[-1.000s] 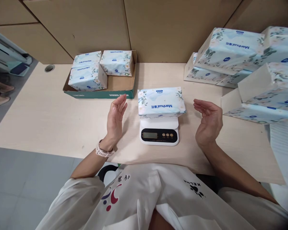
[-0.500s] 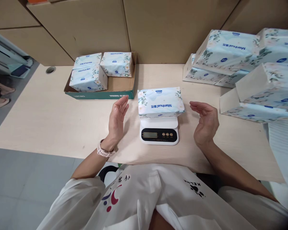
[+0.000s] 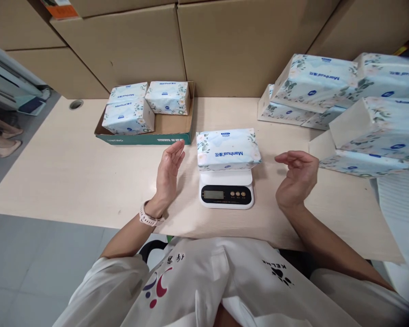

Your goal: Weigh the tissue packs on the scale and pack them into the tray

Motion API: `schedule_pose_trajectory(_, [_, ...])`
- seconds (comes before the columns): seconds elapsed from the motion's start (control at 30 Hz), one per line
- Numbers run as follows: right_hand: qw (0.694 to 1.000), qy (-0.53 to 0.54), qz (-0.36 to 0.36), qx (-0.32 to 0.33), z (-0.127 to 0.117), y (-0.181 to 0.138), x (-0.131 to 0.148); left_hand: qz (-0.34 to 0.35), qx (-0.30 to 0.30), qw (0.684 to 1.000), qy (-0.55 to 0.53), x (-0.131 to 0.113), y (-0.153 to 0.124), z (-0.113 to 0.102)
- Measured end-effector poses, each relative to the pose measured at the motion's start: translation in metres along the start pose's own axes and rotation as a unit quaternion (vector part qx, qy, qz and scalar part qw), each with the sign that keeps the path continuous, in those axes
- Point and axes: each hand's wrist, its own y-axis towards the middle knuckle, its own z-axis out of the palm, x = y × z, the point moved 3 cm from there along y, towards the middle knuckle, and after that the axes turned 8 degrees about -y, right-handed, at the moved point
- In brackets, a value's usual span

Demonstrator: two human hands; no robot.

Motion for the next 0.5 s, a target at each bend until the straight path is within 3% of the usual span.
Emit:
schedule_pose_trajectory(0.13, [0.995, 0.015, -0.028, -0.094, -0.005, 0.012, 0.002, -0.003, -0.009, 1.0, -0.011, -0.001, -0.002, 0.001])
schedule_pose_trajectory(0.33, [0.985, 0.023, -0.066, -0.158, -0.015, 0.028, 0.003, -0.004, -0.004, 1.0, -0.016, -0.001, -0.004, 0.002])
schedule_pose_trajectory(0.5, [0.96, 0.033, -0.104, -0.257, -0.032, 0.048, 0.001, -0.006, 0.006, 1.0, -0.024, -0.002, -0.005, 0.002])
